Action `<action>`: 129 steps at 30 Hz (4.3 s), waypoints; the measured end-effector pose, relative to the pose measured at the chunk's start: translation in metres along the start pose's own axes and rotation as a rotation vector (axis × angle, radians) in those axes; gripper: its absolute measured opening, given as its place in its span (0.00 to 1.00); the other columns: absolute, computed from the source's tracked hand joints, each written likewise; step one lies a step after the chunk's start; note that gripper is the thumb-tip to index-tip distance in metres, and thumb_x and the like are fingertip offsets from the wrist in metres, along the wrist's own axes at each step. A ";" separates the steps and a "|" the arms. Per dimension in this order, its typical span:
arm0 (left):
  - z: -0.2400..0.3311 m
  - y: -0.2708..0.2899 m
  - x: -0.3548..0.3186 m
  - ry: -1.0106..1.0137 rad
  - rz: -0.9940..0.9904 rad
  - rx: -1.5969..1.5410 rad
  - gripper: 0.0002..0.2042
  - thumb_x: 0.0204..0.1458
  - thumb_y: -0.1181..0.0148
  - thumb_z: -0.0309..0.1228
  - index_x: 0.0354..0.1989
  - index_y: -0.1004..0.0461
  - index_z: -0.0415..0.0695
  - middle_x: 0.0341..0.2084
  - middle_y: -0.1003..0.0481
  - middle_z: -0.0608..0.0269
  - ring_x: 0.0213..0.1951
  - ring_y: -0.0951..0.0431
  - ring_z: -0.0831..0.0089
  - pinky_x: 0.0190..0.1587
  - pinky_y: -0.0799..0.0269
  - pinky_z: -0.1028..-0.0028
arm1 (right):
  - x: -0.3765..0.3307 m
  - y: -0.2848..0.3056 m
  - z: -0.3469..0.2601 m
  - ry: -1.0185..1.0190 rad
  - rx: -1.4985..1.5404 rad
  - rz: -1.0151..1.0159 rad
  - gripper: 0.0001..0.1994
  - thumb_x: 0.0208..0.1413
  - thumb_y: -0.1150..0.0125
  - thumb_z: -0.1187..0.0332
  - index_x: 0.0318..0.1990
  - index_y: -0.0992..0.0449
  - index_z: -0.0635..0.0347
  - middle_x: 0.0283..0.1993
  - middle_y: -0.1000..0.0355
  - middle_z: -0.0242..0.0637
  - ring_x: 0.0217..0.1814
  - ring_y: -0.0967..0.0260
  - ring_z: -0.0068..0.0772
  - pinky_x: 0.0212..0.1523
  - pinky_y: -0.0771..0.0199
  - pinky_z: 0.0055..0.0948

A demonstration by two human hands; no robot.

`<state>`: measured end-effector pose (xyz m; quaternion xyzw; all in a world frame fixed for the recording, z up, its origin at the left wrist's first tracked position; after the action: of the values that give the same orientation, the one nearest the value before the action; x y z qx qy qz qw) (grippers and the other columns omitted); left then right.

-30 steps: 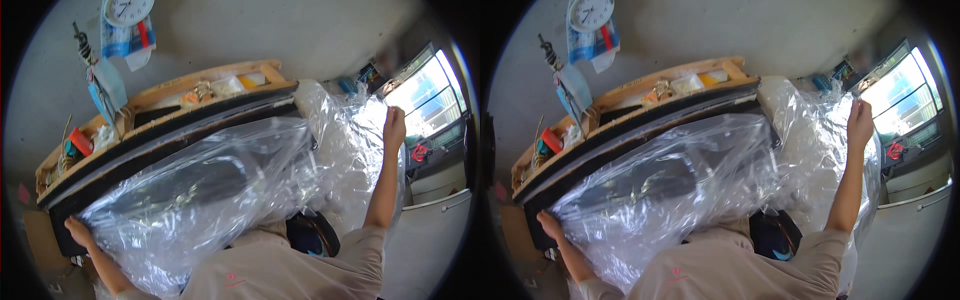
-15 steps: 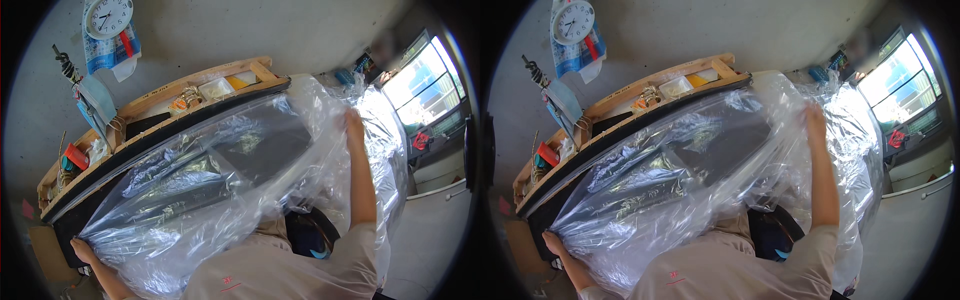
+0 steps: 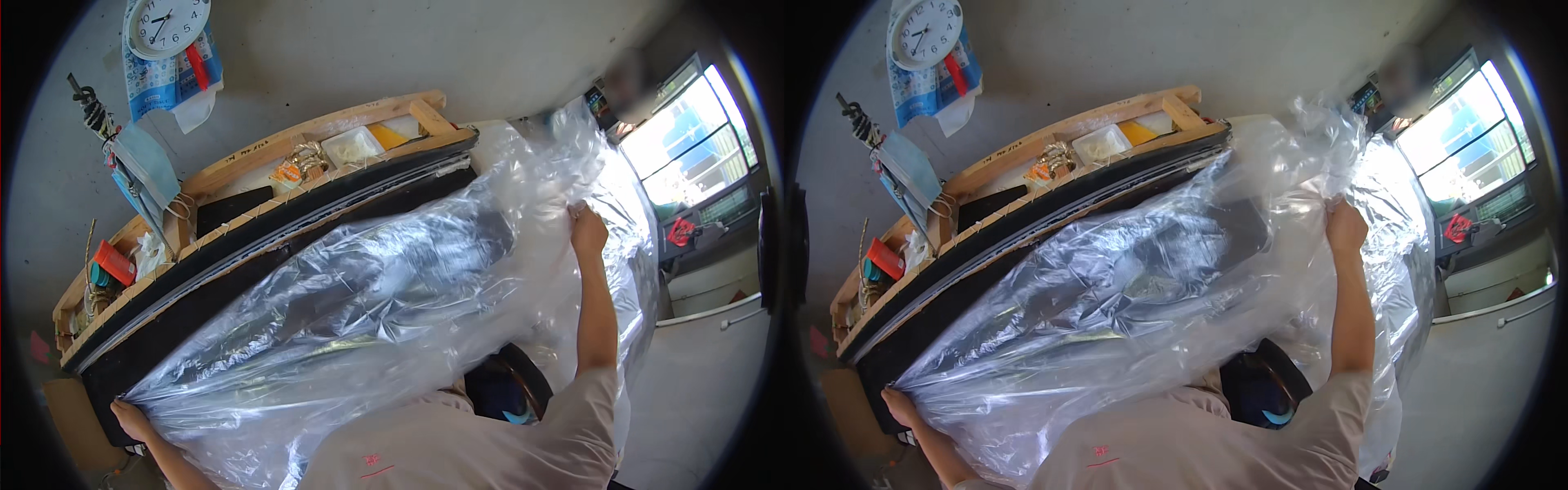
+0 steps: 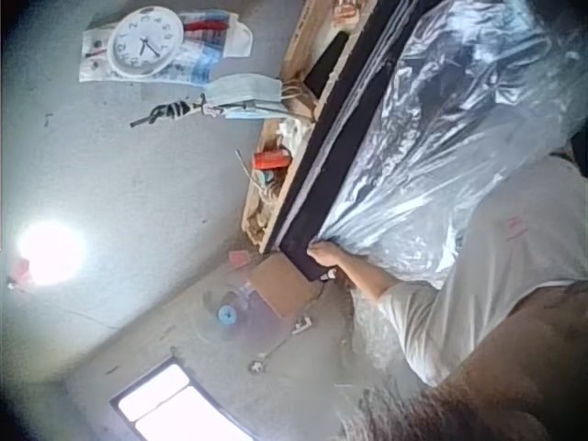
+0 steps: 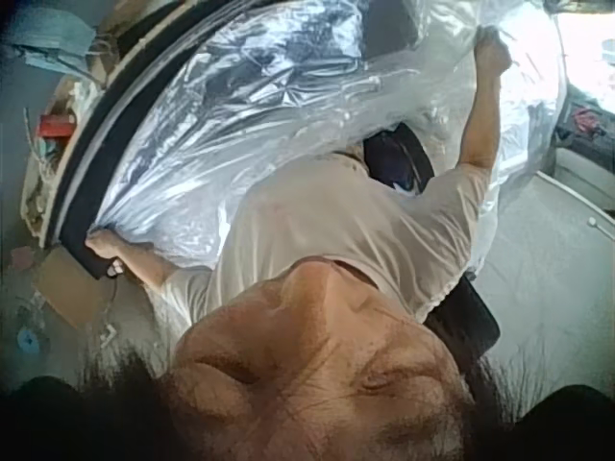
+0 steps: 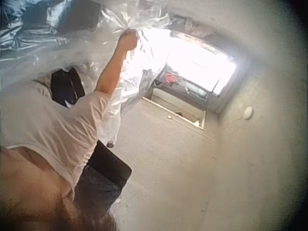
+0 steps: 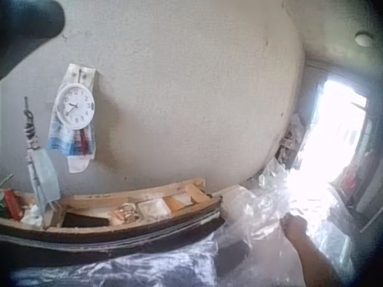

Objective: The person wraps a long black object in plastic bubble wrap by hand.

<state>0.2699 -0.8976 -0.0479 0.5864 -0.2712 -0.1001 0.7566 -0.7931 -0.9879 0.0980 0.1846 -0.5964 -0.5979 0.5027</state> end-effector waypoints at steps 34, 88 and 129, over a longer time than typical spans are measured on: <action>-0.089 0.060 -0.038 0.012 0.248 -0.557 0.17 0.60 0.54 0.37 0.49 0.29 0.35 0.46 0.27 0.52 0.45 0.27 0.66 0.49 0.34 0.74 | -0.079 -0.010 -0.268 0.668 0.463 -0.164 0.24 0.57 0.52 0.55 0.56 0.35 0.61 0.68 0.50 0.41 0.71 0.58 0.38 0.65 0.72 0.61; 0.073 0.078 -0.095 -0.519 -0.086 -0.163 0.11 0.49 0.43 0.28 0.40 0.27 0.38 0.39 0.26 0.49 0.44 0.27 0.56 0.46 0.33 0.63 | -0.109 0.007 -0.258 0.614 0.534 -0.086 0.26 0.55 0.50 0.50 0.59 0.37 0.48 0.66 0.49 0.40 0.69 0.56 0.47 0.63 0.63 0.63; 0.256 0.061 -0.130 -0.208 -0.049 -0.763 0.09 0.55 0.47 0.34 0.34 0.30 0.41 0.28 0.25 0.52 0.28 0.25 0.56 0.31 0.32 0.65 | 0.007 -0.053 -0.300 0.031 0.942 0.107 0.09 0.55 0.46 0.63 0.34 0.31 0.59 0.41 0.32 0.44 0.43 0.34 0.51 0.42 0.34 0.42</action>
<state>0.0168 -1.0319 0.0138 0.2563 -0.2760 -0.2704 0.8860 -0.5704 -1.1629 -0.0128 0.3703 -0.8039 -0.2328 0.4030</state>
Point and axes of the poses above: each hand's wrist, its own x-axis towards the middle knuckle, its own y-axis out of the back of the hand, z = x × y, the point moved 5 cm from there along x, towards the middle knuckle
